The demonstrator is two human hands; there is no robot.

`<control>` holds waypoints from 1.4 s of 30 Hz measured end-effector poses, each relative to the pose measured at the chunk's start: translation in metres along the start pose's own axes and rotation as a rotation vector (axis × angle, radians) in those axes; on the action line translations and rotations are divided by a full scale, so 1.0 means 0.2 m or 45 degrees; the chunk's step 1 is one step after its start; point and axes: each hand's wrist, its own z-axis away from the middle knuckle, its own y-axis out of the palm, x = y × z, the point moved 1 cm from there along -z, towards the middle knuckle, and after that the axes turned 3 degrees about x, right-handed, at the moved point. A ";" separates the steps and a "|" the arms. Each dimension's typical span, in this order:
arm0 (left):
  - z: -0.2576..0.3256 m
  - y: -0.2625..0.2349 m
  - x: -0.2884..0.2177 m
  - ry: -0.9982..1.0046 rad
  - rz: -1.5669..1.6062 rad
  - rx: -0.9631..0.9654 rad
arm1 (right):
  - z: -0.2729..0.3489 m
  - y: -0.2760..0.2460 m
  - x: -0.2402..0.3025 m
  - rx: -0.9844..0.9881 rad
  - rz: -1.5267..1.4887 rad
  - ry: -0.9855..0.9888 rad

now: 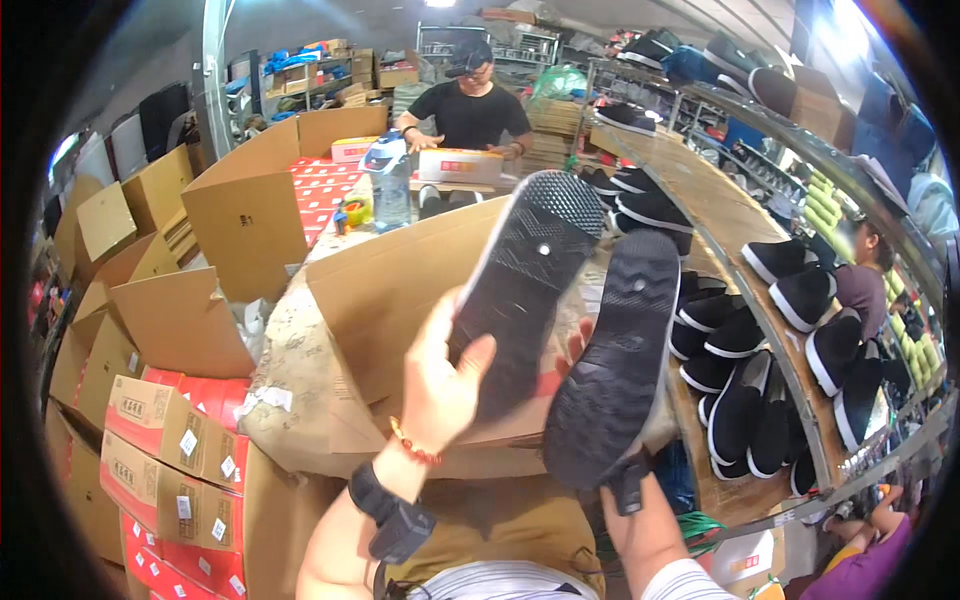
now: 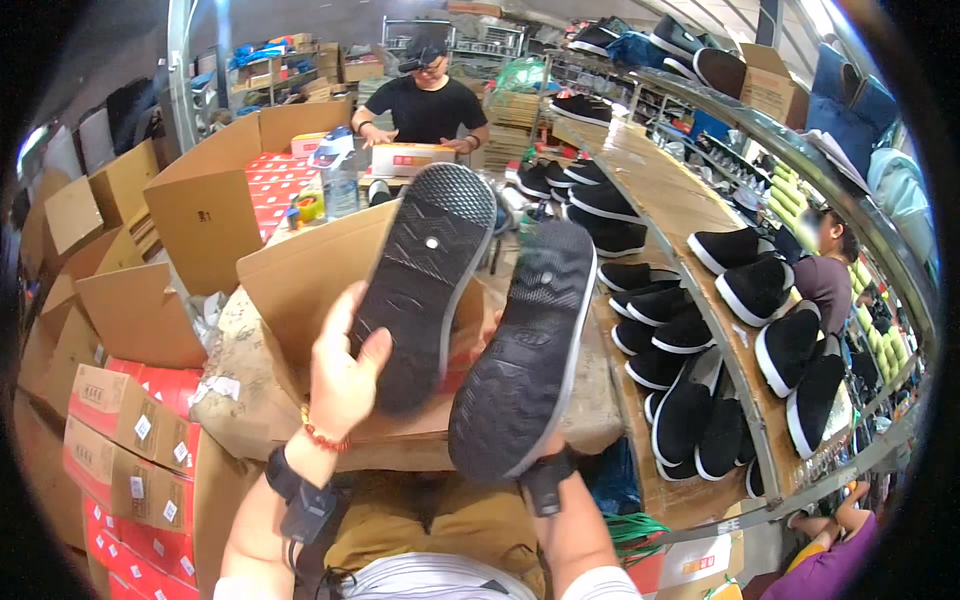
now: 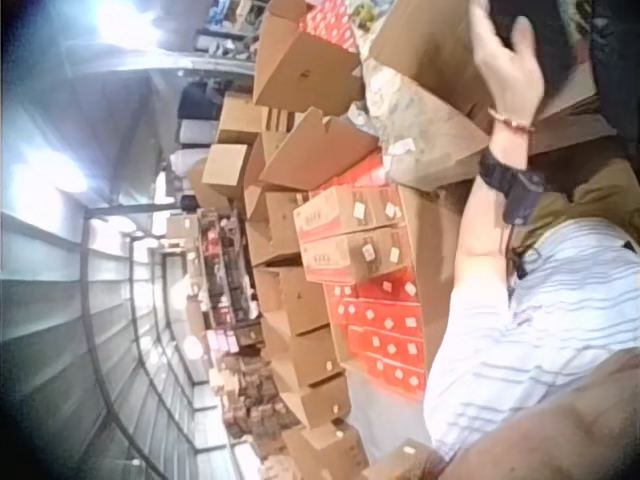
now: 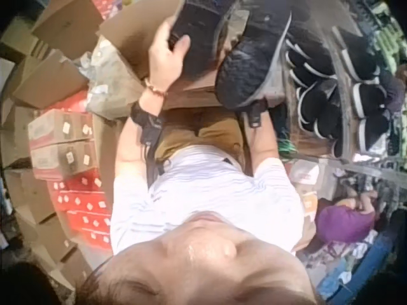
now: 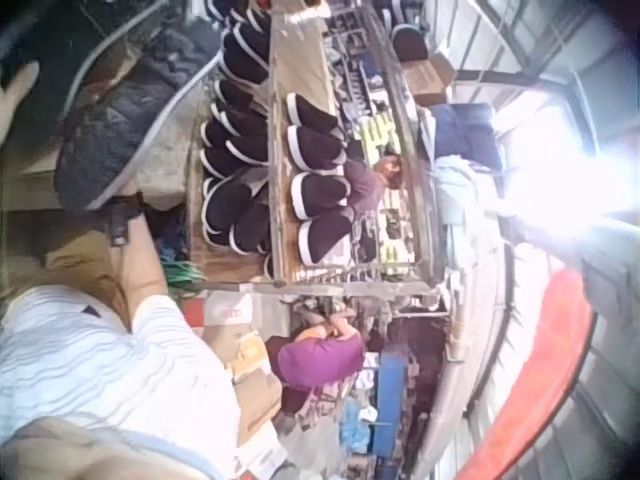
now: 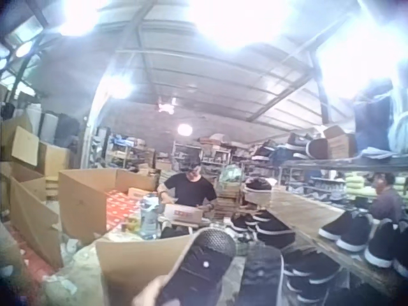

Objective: Folding cardboard boxes and packing manufactured shoes into them for shipping.

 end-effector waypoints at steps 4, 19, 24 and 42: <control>0.00 -0.16 0.20 0.064 -0.858 -0.010 | -0.18 -0.13 -0.04 0.034 0.777 -0.484; 0.04 -0.73 0.47 -0.260 -0.510 -0.316 | -0.90 -0.30 0.15 -0.169 1.916 -0.455; 0.08 -0.39 0.72 -0.399 -0.657 -0.261 | -0.82 -0.57 -0.26 0.094 2.832 -0.083; -0.06 -0.35 0.35 -0.395 -1.592 1.156 | -0.68 -0.49 -0.02 0.692 2.540 0.062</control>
